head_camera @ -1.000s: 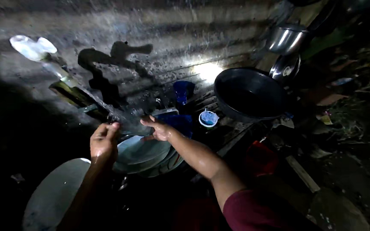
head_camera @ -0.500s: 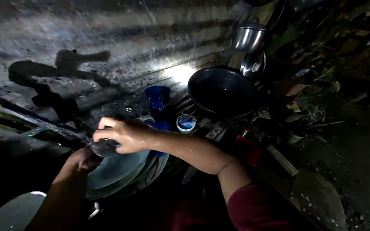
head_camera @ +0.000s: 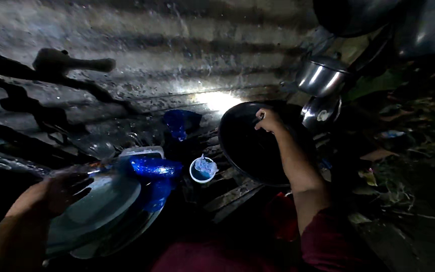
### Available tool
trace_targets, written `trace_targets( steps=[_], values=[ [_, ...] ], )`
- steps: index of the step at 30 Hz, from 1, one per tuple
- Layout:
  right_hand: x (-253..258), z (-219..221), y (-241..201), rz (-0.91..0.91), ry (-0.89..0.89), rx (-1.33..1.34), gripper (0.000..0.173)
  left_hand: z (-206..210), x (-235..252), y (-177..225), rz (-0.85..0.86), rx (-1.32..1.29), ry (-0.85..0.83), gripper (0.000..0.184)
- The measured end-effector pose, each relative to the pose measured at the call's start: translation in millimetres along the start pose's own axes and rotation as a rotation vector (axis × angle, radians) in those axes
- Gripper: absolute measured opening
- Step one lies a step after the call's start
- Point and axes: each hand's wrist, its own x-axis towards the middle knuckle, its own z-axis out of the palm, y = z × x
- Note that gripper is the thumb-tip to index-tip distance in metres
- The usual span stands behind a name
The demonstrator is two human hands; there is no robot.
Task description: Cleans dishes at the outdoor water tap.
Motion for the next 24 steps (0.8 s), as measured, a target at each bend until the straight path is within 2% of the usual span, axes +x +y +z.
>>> trace_targets(
  steps=[2, 7, 14, 17, 18, 20, 22, 24],
  values=[
    [29, 15, 12, 0.042, -0.064, 0.017, 0.067, 8, -13, -2, -0.01, -0.044, 0.032, 0.035],
    [70, 29, -10, 0.008, -0.103, 0.009, 0.069, 10, -29, -10, -0.004, -0.109, 0.141, 0.039],
    [88, 35, -29, 0.024, -0.101, 0.016, 0.07, 22, -55, -2, -0.044, -0.162, 0.196, 0.03],
    [85, 31, -32, -0.026, -0.133, -0.098, 0.081, 42, -67, 15, -0.026, -0.225, 0.248, 0.023],
    [83, 27, -39, -0.065, -0.137, -0.181, 0.085, 47, -68, 18, -0.02, -0.231, 0.266, 0.021],
    [68, 19, -70, -0.225, -0.042, -0.332, 0.077, 54, -69, 24, -0.009, -0.159, 0.282, 0.028],
    [44, 22, -121, -0.451, 0.082, -0.339, 0.052, 56, -65, 19, 0.022, 0.002, 0.271, 0.042],
    [26, 53, -169, -0.739, 0.069, -0.219, 0.032, 62, -67, 17, 0.05, 0.181, 0.211, 0.044]
  ],
)
